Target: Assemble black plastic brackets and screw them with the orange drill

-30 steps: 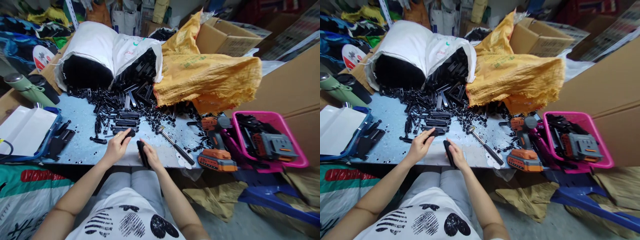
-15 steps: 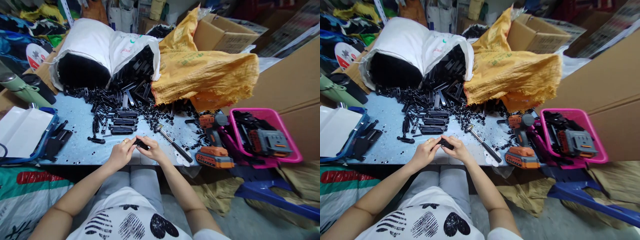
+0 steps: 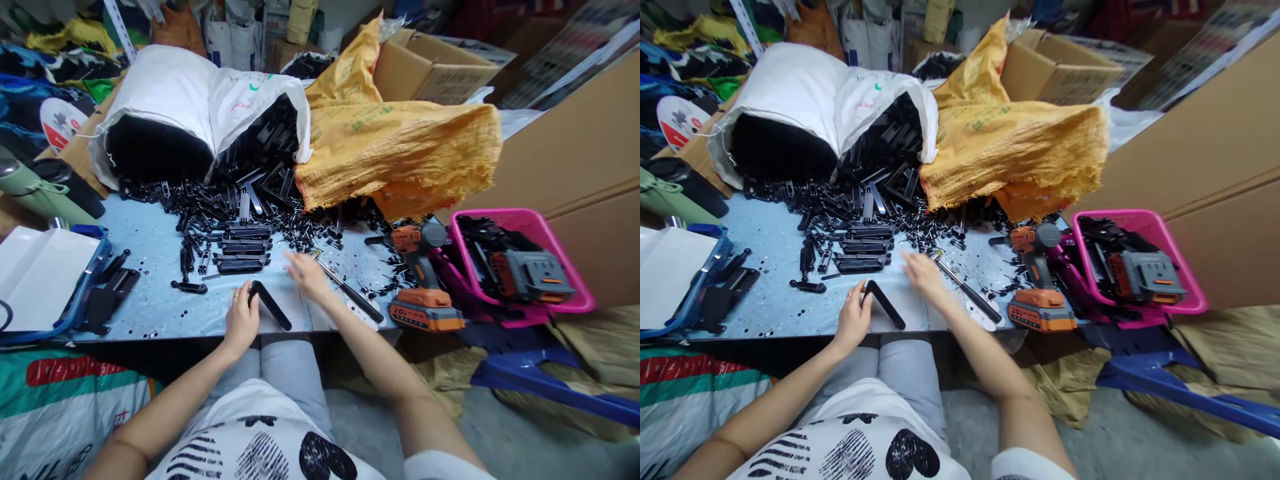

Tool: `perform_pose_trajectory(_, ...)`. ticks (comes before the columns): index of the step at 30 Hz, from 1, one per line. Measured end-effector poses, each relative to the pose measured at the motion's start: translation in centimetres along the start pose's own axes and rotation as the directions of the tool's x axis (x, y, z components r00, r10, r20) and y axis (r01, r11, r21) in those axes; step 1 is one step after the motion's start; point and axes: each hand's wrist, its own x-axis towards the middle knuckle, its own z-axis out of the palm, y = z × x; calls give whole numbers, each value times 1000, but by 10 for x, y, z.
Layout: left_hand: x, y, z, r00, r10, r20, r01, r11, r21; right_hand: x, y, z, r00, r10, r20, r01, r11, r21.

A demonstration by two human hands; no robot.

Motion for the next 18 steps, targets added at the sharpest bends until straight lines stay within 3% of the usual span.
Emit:
perform_pose_trajectory(2,-1,-5,1,985,90,145,-121,969,214,28,59,-21,993,108,-45,-117,943,-312)
perform_pose_trajectory(3,1,-6,1,950,172,261,-245,928,282,41,89,-32,984,162,-80,-180,883,-434)
perform_pose_trajectory(4,4,-6,1,886,251,390,-379,877,295,54,116,-42,977,192,-98,-214,823,-526)
perform_pose_trajectory(6,14,-5,2,737,336,586,-564,783,261,73,158,-56,990,141,-21,-123,767,-630)
perform_pose_trajectory(7,19,-5,3,692,339,637,-606,753,257,80,173,-59,994,105,30,-60,753,-655)
perform_pose_trajectory(8,23,-5,4,677,327,659,-620,736,271,84,184,-61,995,68,74,-1,743,-669)
perform_pose_trajectory(15,22,-25,-5,798,195,570,-503,737,451,77,200,-64,973,-181,142,229,703,-673)
perform_pose_trajectory(18,18,-27,-4,804,190,563,-480,767,426,72,200,-61,978,-152,142,207,713,-670)
